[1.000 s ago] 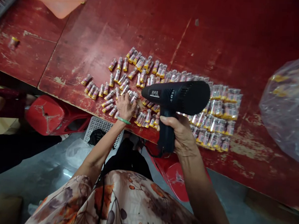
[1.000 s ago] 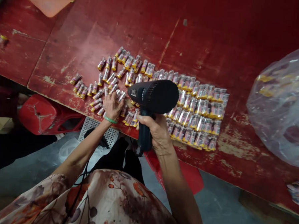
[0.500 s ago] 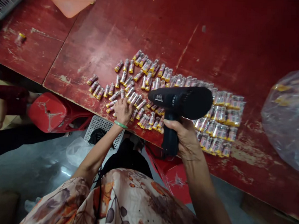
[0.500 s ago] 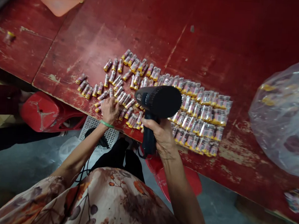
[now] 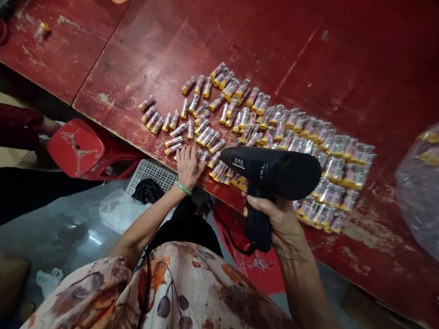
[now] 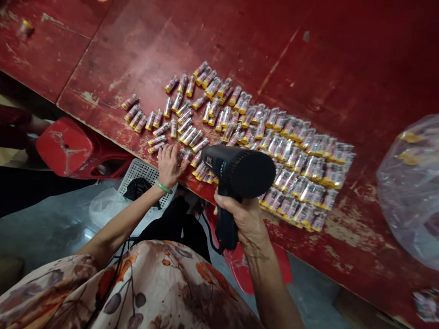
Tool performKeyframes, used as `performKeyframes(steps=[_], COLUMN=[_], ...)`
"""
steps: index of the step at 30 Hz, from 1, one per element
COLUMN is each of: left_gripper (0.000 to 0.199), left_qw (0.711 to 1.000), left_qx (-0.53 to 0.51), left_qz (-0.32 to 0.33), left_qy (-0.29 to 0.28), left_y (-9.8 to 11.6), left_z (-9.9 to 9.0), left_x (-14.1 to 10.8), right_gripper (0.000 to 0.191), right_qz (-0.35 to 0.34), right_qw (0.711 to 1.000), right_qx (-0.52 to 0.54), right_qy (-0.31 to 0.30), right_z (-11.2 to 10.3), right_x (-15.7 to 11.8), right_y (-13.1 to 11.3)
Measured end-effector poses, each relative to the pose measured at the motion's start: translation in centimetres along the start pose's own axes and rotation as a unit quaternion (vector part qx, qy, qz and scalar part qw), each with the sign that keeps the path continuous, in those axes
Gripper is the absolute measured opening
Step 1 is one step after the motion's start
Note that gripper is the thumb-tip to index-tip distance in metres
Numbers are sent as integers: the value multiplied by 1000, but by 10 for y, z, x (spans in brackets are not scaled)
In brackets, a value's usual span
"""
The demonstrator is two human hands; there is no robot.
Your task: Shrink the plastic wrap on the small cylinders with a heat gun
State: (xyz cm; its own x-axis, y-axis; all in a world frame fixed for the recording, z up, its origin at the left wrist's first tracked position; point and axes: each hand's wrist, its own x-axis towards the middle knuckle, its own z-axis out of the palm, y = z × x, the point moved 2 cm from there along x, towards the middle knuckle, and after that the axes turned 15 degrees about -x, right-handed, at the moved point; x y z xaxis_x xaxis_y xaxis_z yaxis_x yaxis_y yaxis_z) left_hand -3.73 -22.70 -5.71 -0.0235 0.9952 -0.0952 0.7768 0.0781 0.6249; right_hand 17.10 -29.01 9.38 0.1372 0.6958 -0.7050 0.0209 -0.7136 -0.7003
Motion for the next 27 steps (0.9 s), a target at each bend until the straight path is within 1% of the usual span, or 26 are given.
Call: performKeyframes(steps=[2, 5, 7, 9, 12, 14, 16, 19, 22, 25, 27], left_gripper=[62, 60, 58, 53, 40, 31, 27, 31, 39, 51, 63], left_qw=[1000, 1000, 1000, 999, 998, 998, 996, 993, 992, 992, 991], left_qx=[-3, -6, -8, -11, -16, -17, -18, -23, -24, -21, -23], left_qz=[-4, 6, 21, 36, 41, 24, -2, -22, -23, -27, -30], left_qy=[6, 7, 9, 15, 34, 56, 85, 117, 123, 123, 126], left_y=[-3, -5, -4, -1, 4, 5, 2, -6, -13, -15, -12], left_z=[-3, -10, -13, -14, -11, -11, -14, -21, -22, -13, -3], left_x=[0, 0, 1, 3, 10, 15, 13, -4, -33, -57, -63], right_gripper=[35, 37, 38, 36, 36, 38, 39, 38, 30, 29, 29], right_qz=[0, -17, -45, -64, -61, -55, -44, -32, -48, -64, -77], right_qw=[1000, 997, 996, 996, 998, 998, 999, 998, 994, 990, 988], right_qx=[9, 33, 46, 39, 23, 26, 26, 10, -6, -29, -41], right_qy=[-26, -68, -68, -38, 10, 12, -3, -57, -102, -123, -127], right_z=[7, 23, 30, 28, 16, 9, 10, 23, 41, 53, 55], right_x=[-1, 4, 11, 17, 17, 12, 6, 3, 10, 19, 22], right_y=[-2, -9, -16, -21, -23, -23, -21, -14, -8, -6, -7])
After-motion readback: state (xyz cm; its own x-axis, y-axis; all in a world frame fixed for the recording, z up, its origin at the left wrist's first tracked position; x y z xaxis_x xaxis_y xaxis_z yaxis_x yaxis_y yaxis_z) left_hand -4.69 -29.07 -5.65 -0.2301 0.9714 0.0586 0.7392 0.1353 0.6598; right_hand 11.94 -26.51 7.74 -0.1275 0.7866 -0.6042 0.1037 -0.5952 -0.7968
